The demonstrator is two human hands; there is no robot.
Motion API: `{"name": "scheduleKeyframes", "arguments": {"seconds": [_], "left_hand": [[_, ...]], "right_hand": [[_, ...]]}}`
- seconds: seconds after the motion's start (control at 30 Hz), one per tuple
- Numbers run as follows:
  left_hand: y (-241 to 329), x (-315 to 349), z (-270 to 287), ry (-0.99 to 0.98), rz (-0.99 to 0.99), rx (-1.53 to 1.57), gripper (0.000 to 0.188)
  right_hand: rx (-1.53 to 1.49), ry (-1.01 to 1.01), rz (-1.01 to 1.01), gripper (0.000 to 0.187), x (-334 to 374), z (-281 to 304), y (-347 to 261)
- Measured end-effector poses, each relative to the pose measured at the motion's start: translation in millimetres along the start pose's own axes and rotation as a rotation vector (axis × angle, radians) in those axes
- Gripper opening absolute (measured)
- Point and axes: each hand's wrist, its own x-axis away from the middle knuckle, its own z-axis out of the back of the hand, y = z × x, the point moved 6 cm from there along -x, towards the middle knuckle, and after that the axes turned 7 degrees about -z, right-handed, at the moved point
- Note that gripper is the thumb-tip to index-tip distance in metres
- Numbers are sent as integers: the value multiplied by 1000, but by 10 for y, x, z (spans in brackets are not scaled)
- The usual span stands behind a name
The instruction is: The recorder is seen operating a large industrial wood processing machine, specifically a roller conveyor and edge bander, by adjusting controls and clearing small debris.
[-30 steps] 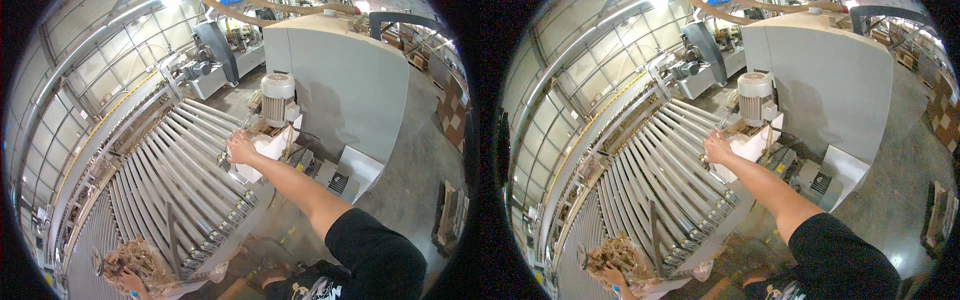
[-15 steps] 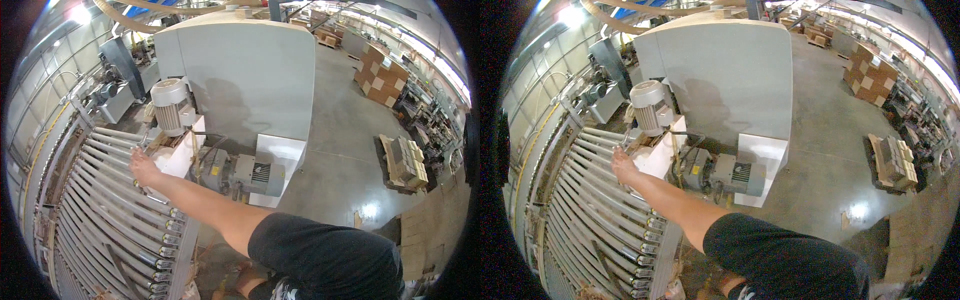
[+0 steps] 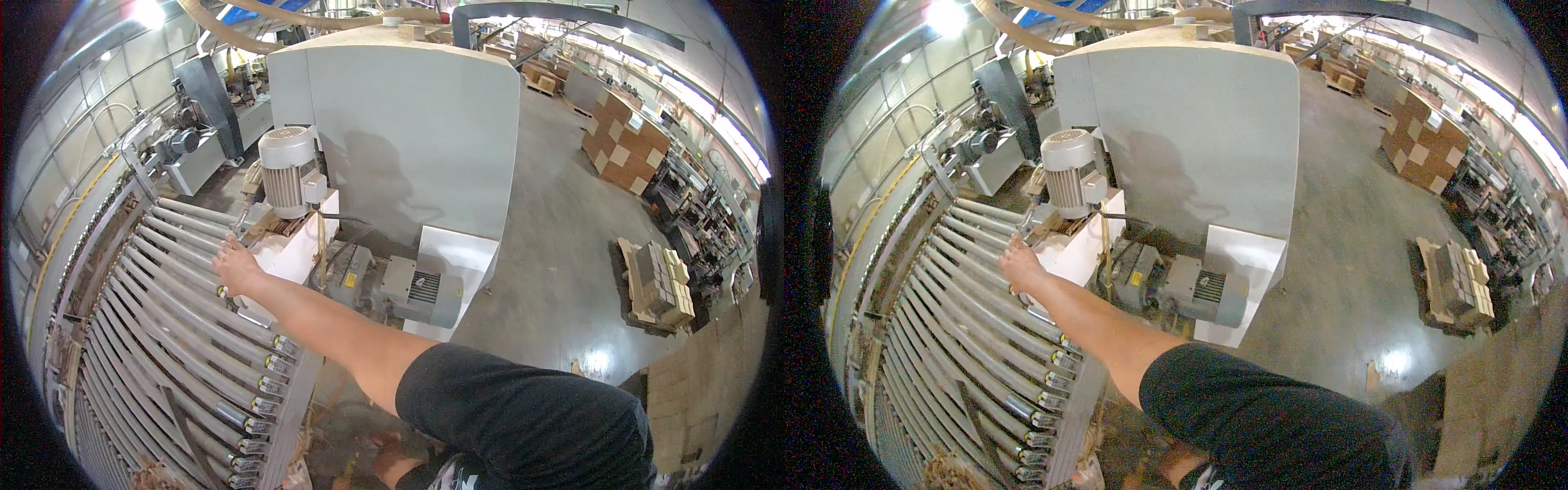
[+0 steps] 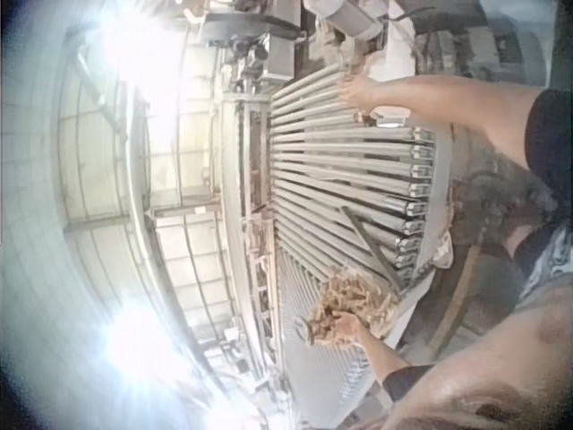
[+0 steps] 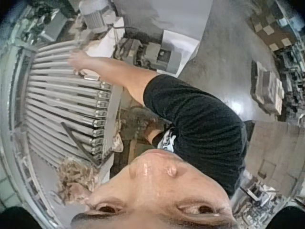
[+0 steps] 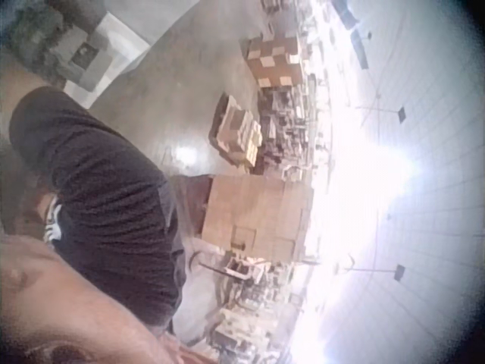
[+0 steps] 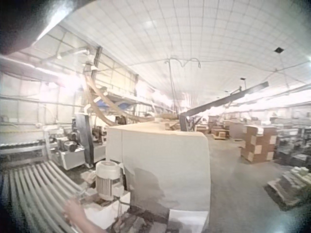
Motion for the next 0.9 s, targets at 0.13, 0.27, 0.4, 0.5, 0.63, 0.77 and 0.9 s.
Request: {"name": "scheduleKeyframes", "arguments": {"seconds": [0.13, 0.27, 0.4, 0.5, 0.63, 0.77, 0.9], "left_hand": [[-46, 5, -82, -2, 12, 5, 71], [-144, 19, -138, -5, 30, 4, 73], [-220, 10, -170, -5, 38, -6, 74], [-215, -27, -218, -4, 39, -2, 76], [-242, -68, -274, -1, 37, -2, 78], [-368, -72, -338, -3, 36, -12, 80], [-454, -106, -423, 5, 28, -15, 82]], "right_hand": [[47, -44, -22, 78, 45, 40, 25], [20, -88, -22, 79, 14, 83, -1], [-60, -130, -33, 81, -3, 65, -11], [-75, -158, -51, 83, -13, 19, 58], [-20, -96, -42, 87, 21, 24, 74], [-41, -150, -53, 89, 38, 70, -5], [-8, -172, -65, 92, 42, 58, -19]]}}
